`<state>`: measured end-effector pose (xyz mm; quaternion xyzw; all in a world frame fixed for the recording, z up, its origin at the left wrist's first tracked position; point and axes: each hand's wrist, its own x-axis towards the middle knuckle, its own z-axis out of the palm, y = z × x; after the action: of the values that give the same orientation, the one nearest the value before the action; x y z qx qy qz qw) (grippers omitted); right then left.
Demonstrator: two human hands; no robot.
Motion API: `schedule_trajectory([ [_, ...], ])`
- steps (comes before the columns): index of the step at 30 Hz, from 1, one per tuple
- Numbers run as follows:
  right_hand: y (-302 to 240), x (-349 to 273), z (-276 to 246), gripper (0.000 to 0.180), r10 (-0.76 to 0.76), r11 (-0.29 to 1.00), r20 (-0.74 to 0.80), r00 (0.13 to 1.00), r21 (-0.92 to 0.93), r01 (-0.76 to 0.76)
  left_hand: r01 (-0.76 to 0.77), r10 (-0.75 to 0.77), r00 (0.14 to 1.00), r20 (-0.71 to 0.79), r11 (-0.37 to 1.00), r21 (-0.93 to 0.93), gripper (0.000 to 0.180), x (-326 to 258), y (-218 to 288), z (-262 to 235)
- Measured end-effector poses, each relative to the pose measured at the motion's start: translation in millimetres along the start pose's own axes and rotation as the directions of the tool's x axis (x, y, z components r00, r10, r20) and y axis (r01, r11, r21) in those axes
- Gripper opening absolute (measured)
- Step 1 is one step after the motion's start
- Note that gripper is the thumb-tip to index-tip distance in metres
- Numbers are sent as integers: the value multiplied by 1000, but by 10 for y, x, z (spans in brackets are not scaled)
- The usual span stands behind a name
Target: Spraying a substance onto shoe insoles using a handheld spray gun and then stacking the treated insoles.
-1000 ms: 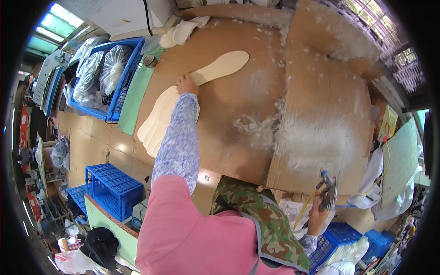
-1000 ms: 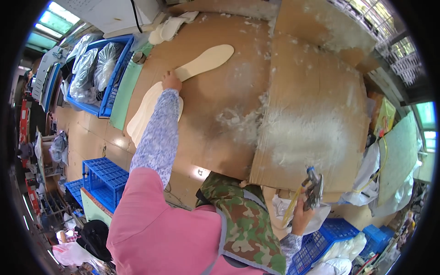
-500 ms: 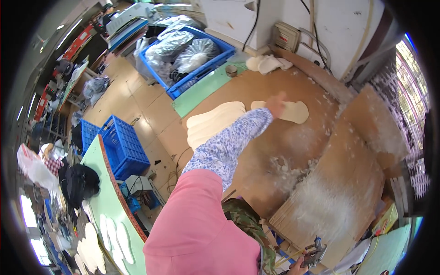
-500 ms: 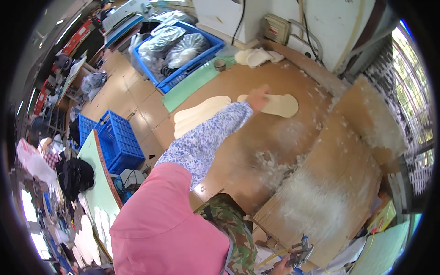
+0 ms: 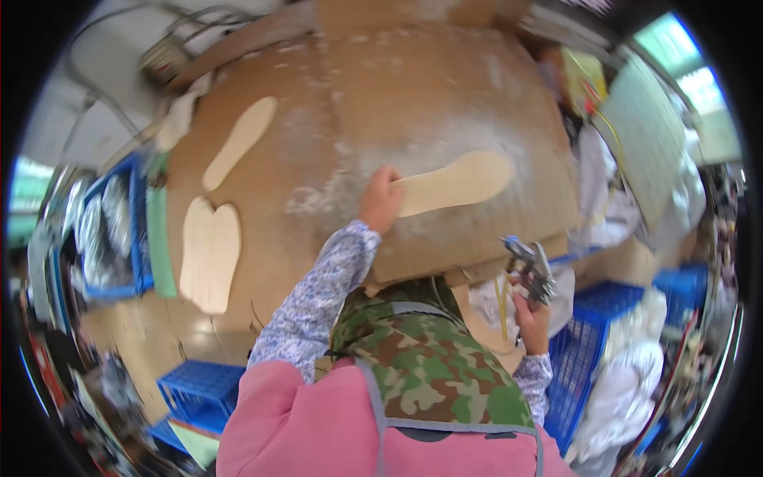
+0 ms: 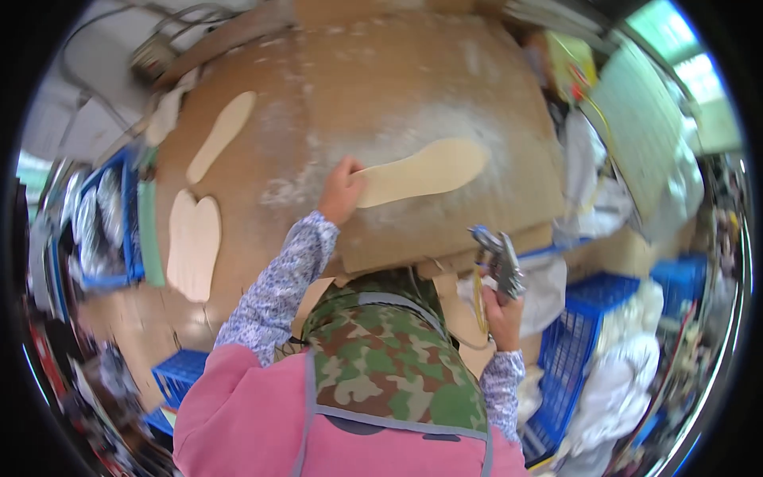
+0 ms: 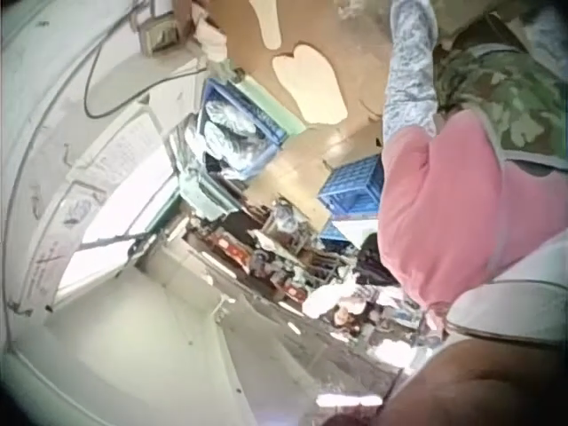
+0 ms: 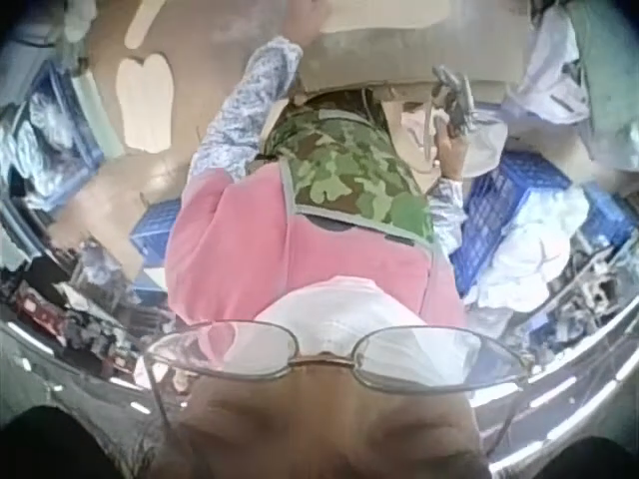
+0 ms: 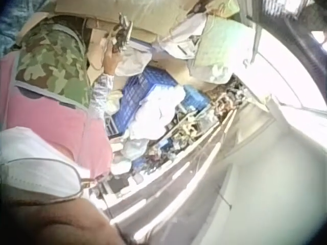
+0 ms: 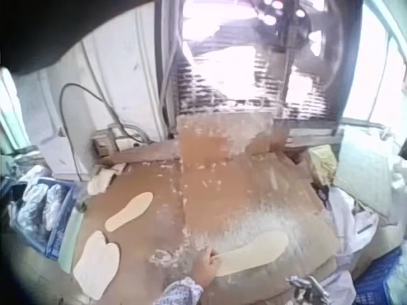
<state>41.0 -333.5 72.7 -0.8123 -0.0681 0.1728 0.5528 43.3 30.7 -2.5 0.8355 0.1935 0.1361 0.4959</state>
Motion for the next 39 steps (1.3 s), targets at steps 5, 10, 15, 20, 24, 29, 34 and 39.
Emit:
schedule_trajectory([
  [5,-189,-25,188,29,56,994,95,994,-103,-47,24,-33,995,-96,995,-93,37,-388,-248,181],
  [10,-448,251,606,35,-192,957,279,941,-158,242,412,-433,898,83,757,-507,55,-567,-187,16],
  [15,-646,411,904,32,-166,975,409,897,-72,213,496,-561,815,147,542,-679,59,-659,-155,-46],
  [20,-666,505,1002,28,-116,977,455,883,-106,183,465,-555,813,176,437,-770,57,-732,-154,-26],
  [24,-633,579,997,26,-123,969,420,899,-146,201,476,-580,795,178,414,-776,56,-727,-141,-25],
  [29,-579,686,903,25,-154,959,354,922,-170,226,492,-520,829,206,501,-712,50,-723,-128,-20],
  [34,-533,803,742,23,-126,945,287,950,-256,203,451,-473,862,182,552,-702,44,-730,-108,-8],
  [39,-501,909,594,21,-217,902,209,953,-331,278,440,-465,870,163,586,-680,45,-706,-106,-9],
])
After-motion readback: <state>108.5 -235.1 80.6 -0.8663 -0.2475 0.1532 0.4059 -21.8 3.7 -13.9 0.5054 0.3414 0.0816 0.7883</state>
